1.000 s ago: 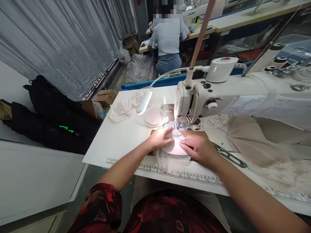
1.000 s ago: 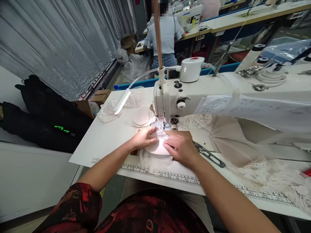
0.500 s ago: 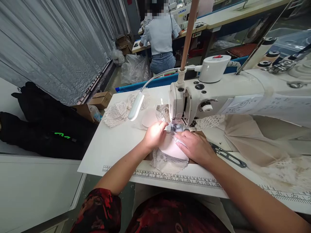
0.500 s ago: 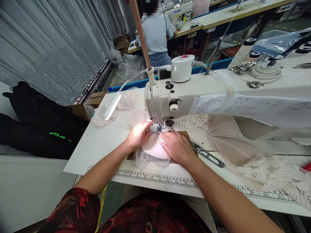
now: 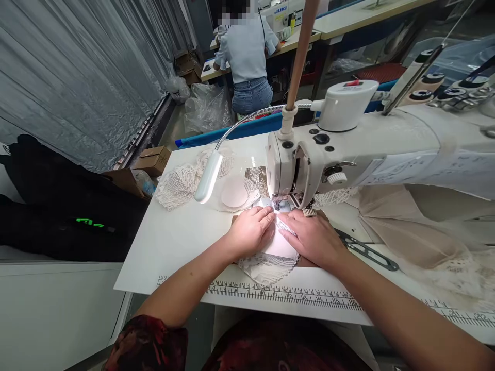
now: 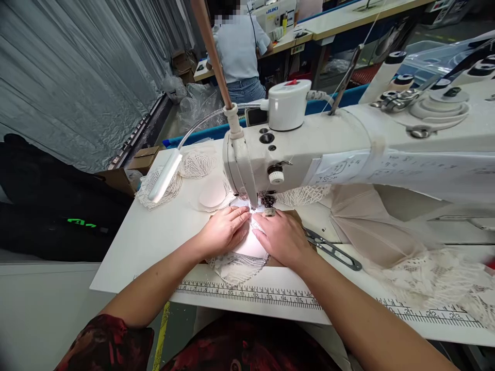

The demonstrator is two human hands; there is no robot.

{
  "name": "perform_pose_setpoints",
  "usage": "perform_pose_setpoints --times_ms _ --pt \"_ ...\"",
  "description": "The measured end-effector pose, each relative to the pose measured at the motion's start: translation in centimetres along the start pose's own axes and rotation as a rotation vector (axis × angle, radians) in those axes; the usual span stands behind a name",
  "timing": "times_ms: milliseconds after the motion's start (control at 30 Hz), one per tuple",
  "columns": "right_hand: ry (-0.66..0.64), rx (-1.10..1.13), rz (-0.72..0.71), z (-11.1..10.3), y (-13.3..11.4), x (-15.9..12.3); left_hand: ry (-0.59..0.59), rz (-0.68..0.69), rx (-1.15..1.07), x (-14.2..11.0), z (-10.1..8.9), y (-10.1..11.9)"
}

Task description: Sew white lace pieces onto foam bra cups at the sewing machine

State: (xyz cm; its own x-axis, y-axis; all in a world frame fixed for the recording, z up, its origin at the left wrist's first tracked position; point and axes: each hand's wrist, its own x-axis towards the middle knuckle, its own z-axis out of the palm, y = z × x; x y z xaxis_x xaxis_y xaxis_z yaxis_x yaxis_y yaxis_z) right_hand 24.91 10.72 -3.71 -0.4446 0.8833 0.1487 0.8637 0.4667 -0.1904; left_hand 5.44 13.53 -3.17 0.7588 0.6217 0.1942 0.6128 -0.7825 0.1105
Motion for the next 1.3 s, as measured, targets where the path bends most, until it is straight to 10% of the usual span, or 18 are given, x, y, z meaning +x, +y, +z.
perform_pose_setpoints --times_ms 467,967,1300 --pt "0.003 -0.013 0.109 0.3 -0.1 0.2 -0.048 0.189 -0.02 1.0 -0.6 -3.3" --pt "0.141 0.103 0.1 1.0 0.9 -0.3 -0.036 0.192 -0.104 -0.2 -0.5 -1.5" --pt "0.133 0.091 -0.096 0.5 0.7 -0.4 -0.042 0.213 -0.138 -0.3 -0.4 -2.5"
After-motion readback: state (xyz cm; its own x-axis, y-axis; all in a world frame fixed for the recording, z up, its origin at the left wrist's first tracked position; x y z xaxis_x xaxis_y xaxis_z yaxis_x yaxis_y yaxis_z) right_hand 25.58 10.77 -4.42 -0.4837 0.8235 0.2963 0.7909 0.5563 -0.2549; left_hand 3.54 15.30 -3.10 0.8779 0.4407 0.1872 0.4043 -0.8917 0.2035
